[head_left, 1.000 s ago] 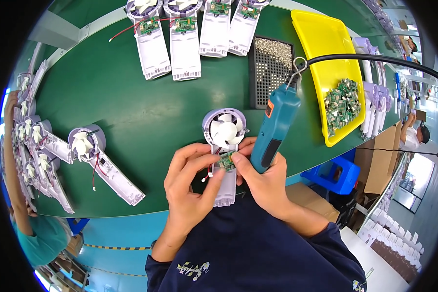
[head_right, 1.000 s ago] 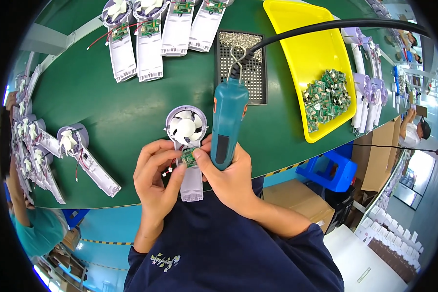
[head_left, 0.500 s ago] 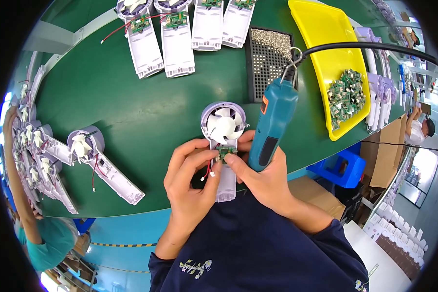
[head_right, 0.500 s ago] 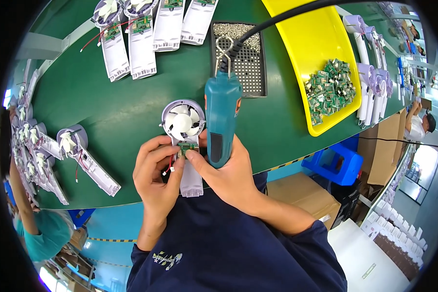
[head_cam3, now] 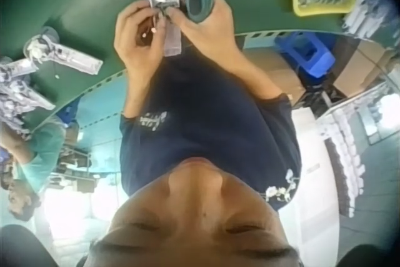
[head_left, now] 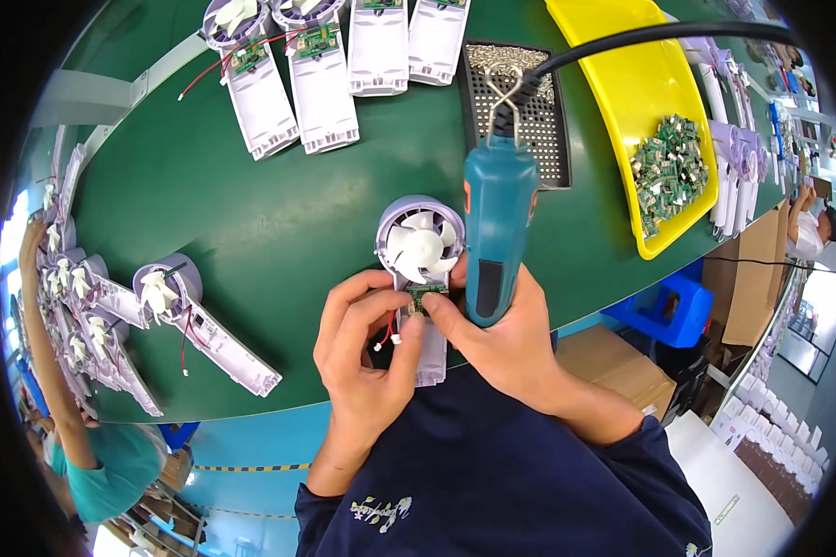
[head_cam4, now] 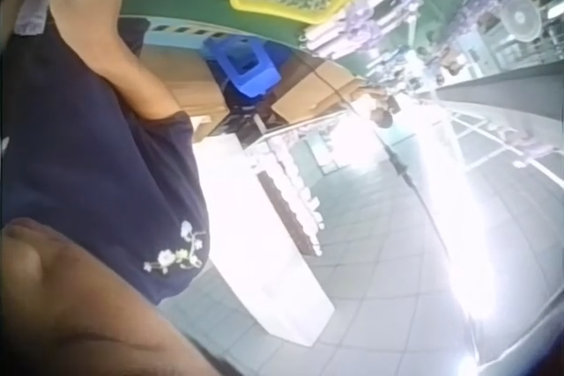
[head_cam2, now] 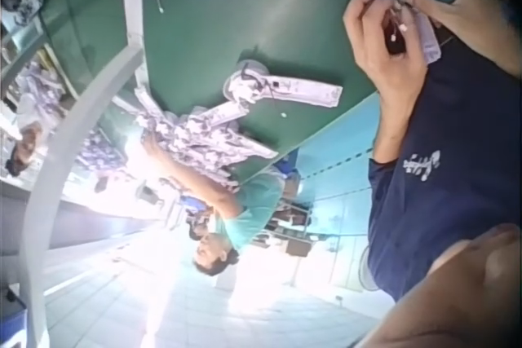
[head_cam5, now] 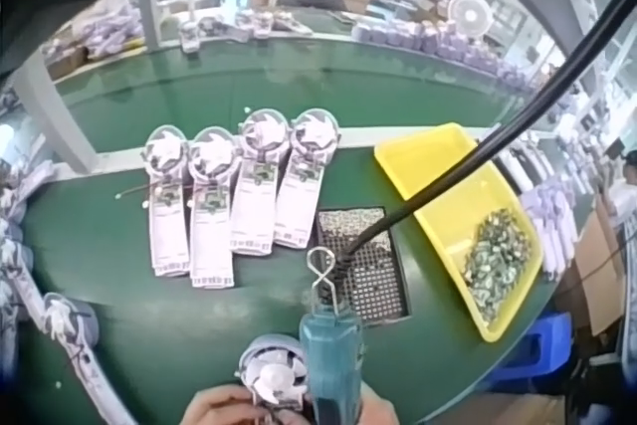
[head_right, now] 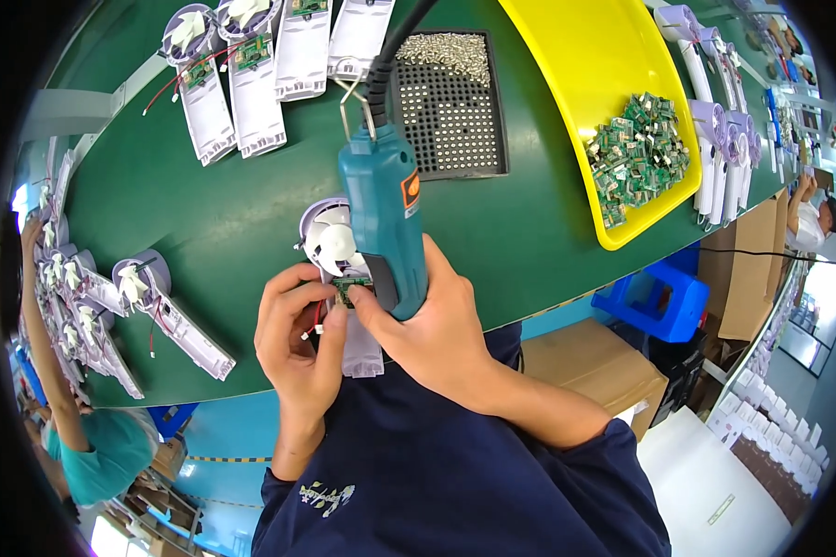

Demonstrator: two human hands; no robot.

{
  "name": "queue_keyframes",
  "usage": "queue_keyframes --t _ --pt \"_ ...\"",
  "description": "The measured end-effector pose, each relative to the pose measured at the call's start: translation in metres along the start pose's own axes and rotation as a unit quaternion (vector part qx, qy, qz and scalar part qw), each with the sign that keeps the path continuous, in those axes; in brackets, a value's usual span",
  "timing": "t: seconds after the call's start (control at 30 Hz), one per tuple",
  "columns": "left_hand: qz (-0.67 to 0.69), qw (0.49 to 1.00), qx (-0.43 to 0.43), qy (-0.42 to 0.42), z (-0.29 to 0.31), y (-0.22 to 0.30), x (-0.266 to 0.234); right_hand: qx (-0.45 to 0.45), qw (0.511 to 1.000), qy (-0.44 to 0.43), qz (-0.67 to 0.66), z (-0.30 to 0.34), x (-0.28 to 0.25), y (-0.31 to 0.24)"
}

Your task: The person assembles portable fans by placing circuit boards into the fan housings and screwing them in with an electric screwdriver.

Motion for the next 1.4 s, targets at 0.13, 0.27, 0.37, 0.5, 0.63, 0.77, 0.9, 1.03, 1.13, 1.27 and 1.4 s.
queue_keyframes --t 0.13,0.27,0.37,0.5,0.63,0.77,0.9,1.03,1.13,1.27,1.4 --pt "0.080 0.994 -0.070 0.020 -0.002 -0.008 -0.002 -0.004 1.000 -0.003 0.020 -0.002 0.000 -0.003" --pt "0.083 0.994 -0.075 0.006 -0.005 -0.009 -0.001 -0.003 1.000 0.001 0.015 -0.003 0.000 -0.003" --pt "0.074 0.994 -0.086 0.001 -0.010 -0.004 -0.002 -0.014 1.000 -0.002 0.024 -0.004 0.000 -0.006" --pt "0.061 0.982 -0.176 -0.031 -0.018 -0.004 -0.002 -0.022 0.999 -0.008 0.029 -0.004 0.000 -0.005" --pt "0.072 0.978 -0.185 -0.056 -0.017 -0.005 -0.002 -0.021 0.999 -0.009 0.026 -0.002 0.000 -0.004" --pt "0.078 0.979 -0.182 -0.054 -0.011 -0.008 -0.001 0.004 1.000 -0.020 0.004 -0.002 0.000 0.001" --pt "0.088 0.982 -0.162 -0.036 -0.011 -0.009 0.001 0.038 0.998 -0.037 -0.030 -0.003 0.000 0.006" --pt "0.086 0.986 -0.144 -0.023 -0.014 -0.006 0.002 0.012 0.999 -0.031 -0.026 -0.006 0.000 -0.001" --pt "0.075 0.986 -0.147 -0.015 -0.013 -0.009 0.005 0.029 0.999 -0.021 0.006 -0.009 -0.003 0.001" --pt "-0.035 0.995 0.019 -0.093 -0.020 0.016 0.000 -0.027 0.995 0.010 0.099 -0.006 -0.010 -0.018" --pt "-0.042 0.987 -0.017 -0.153 -0.025 0.015 -0.002 -0.037 0.995 -0.012 0.087 -0.008 -0.005 -0.013"
Point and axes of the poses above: each hand's wrist, its own z-axis away from the middle knuckle, its own x-axis out of the palm, y = z × x, the point moved 6 cm from there along -z, towards the middle knuckle, and after that the axes turned 7 degrees about y, right-handed, at the moved point
